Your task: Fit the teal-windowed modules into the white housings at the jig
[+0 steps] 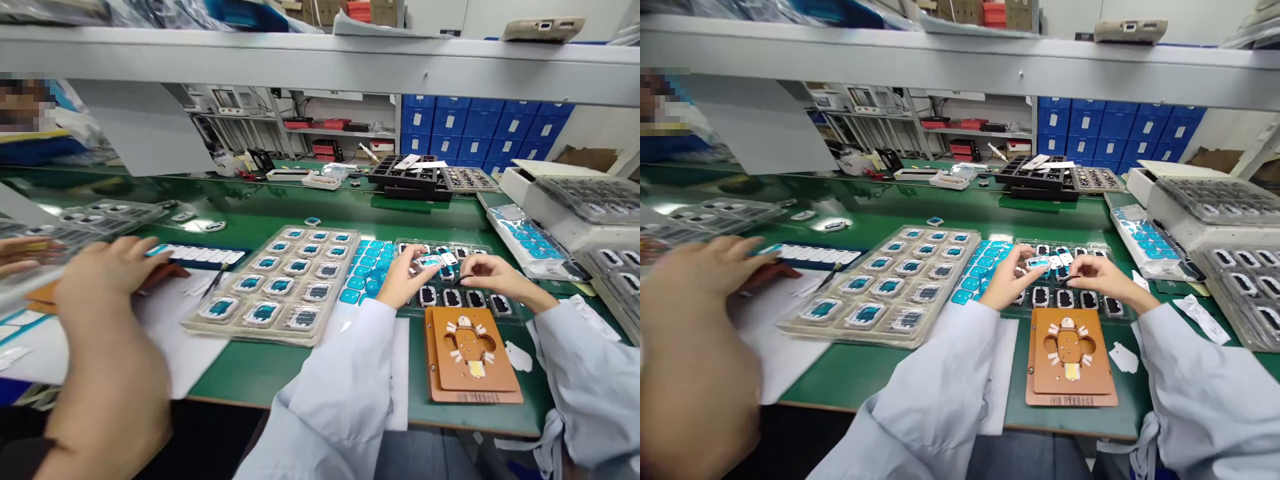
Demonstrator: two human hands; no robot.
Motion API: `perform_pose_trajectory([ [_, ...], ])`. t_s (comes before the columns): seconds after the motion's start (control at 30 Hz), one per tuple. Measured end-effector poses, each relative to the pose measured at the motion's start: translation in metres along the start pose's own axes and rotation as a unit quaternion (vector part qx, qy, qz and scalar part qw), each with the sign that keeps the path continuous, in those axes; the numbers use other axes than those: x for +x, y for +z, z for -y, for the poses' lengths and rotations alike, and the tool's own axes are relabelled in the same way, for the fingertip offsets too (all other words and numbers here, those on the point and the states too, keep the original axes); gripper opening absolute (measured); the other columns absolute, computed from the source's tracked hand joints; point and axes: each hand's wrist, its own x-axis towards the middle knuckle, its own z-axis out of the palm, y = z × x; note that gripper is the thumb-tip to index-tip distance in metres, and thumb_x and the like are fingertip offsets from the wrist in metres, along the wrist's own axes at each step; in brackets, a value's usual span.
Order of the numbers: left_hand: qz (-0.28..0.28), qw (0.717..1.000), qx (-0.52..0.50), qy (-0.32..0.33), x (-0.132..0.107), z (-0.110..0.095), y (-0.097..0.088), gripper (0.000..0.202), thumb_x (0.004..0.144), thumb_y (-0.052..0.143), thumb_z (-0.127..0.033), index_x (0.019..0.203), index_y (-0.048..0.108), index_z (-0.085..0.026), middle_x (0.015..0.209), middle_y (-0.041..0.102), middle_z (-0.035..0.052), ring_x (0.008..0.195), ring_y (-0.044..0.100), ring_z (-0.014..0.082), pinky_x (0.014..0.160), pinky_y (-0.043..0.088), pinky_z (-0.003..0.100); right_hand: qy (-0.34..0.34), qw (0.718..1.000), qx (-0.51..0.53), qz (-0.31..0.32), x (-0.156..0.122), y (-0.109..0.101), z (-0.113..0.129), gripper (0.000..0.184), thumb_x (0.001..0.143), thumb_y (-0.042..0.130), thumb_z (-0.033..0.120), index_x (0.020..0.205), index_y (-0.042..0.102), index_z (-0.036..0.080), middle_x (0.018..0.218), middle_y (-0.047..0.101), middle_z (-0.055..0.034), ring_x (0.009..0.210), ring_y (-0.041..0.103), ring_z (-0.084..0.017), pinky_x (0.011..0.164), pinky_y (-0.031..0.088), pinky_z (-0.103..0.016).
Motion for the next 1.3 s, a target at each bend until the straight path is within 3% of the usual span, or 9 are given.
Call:
perform_pose_trajectory([
  [0.1, 0.048, 0.998, -0.028, -0.002, -0.005, -0.003, 0.006, 0.042, 0.071, 0.078, -0.031, 0.107, 0.060, -0.017, 0.104, 0.061, 0.0069, 0.076, 0.056, 0.0135, 0.066, 0.048, 0.026, -0.032, 0.989, 0.026, -0.142, -0.029, 0.000, -0.007, 0.030, 0.088, 0.060, 0.051, 0.082, 0.057, 0.021, 0.083, 0.060, -0.0032, 0.079, 0.061, -0.018, 0.067, 0.052, -0.032],
  [0.2, 0.130, 0.990, -0.058, -0.003, -0.009, -0.008, 0.007, 0.039, 0.067, 0.082, -0.028, 0.100, 0.066, -0.016, 0.103, 0.064, 0.0085, 0.088, 0.062, 0.0182, 0.074, 0.053, 0.030, -0.071, 0.973, 0.045, -0.214, -0.040, 0.008, -0.010, 0.019, 0.089, 0.063, 0.039, 0.082, 0.059, 0.022, 0.084, 0.062, -0.0039, 0.084, 0.063, -0.019, 0.072, 0.054, -0.035],
  [0.3, 0.199, 0.977, -0.077, -0.002, -0.011, -0.014, 0.003, 0.039, 0.065, 0.084, -0.029, 0.099, 0.069, -0.017, 0.115, 0.063, 0.0118, 0.110, 0.061, 0.0246, 0.086, 0.054, 0.035, -0.111, 0.961, 0.043, -0.251, -0.039, 0.015, -0.006, 0.008, 0.089, 0.063, 0.026, 0.082, 0.063, 0.022, 0.087, 0.064, -0.0041, 0.085, 0.063, -0.019, 0.074, 0.055, -0.035],
  [0.4, 0.276, 0.953, -0.127, -0.003, -0.014, -0.021, -0.001, 0.041, 0.064, 0.085, -0.035, 0.099, 0.071, -0.020, 0.133, 0.055, 0.0140, 0.128, 0.051, 0.0291, 0.095, 0.051, 0.039, -0.139, 0.954, 0.017, -0.264, -0.039, 0.018, 0.002, 0.012, 0.087, 0.061, 0.014, 0.081, 0.066, 0.022, 0.100, 0.061, -0.0050, 0.090, 0.063, -0.018, 0.077, 0.055, -0.035],
  [0.5, 0.346, 0.928, -0.139, 0.014, -0.019, -0.026, 0.000, 0.042, 0.063, 0.086, -0.037, 0.100, 0.072, -0.023, 0.129, 0.057, 0.0112, 0.128, 0.052, 0.0290, 0.102, 0.046, 0.043, -0.157, 0.953, -0.014, -0.257, -0.041, 0.020, 0.010, 0.019, 0.084, 0.060, 0.006, 0.080, 0.068, 0.023, 0.112, 0.054, -0.0047, 0.089, 0.062, -0.015, 0.079, 0.055, -0.034],
  [0.63, 0.307, 0.947, -0.088, 0.032, -0.025, -0.031, 0.008, 0.039, 0.067, 0.084, -0.034, 0.102, 0.072, -0.023, 0.107, 0.062, 0.0065, 0.107, 0.061, 0.0245, 0.100, 0.046, 0.042, -0.176, 0.955, -0.053, -0.234, -0.042, 0.022, 0.015, 0.024, 0.082, 0.059, 0.002, 0.080, 0.069, 0.023, 0.112, 0.052, -0.0043, 0.088, 0.060, -0.015, 0.079, 0.055, -0.034],
  [0.87, 0.252, 0.963, -0.093, -0.005, -0.023, -0.029, 0.011, 0.037, 0.071, 0.080, -0.034, 0.102, 0.072, -0.016, 0.111, 0.065, 0.0097, 0.105, 0.062, 0.0232, 0.096, 0.047, 0.037, -0.225, 0.944, -0.159, -0.182, -0.044, 0.014, 0.014, 0.017, 0.087, 0.060, 0.013, 0.097, 0.069, 0.024, 0.112, 0.055, -0.0094, 0.100, 0.058, -0.021, 0.080, 0.055, -0.037],
  [1.03, 0.254, 0.963, -0.094, -0.001, -0.022, -0.028, 0.009, 0.036, 0.071, 0.080, -0.033, 0.102, 0.072, -0.016, 0.113, 0.067, 0.0102, 0.109, 0.062, 0.0239, 0.098, 0.047, 0.037, -0.247, 0.929, -0.208, -0.178, -0.043, 0.012, 0.009, 0.015, 0.087, 0.065, 0.020, 0.102, 0.067, 0.023, 0.111, 0.062, -0.0106, 0.101, 0.062, -0.024, 0.084, 0.055, -0.041],
  [1.3, 0.272, 0.959, -0.081, 0.004, -0.022, -0.023, 0.012, 0.038, 0.069, 0.082, -0.029, 0.104, 0.072, -0.017, 0.114, 0.069, 0.0097, 0.109, 0.063, 0.0235, 0.100, 0.047, 0.038, -0.231, 0.930, -0.212, -0.190, -0.042, 0.021, 0.012, 0.008, 0.089, 0.064, 0.016, 0.095, 0.066, 0.021, 0.107, 0.070, -0.0106, 0.095, 0.066, -0.021, 0.081, 0.054, -0.039],
])
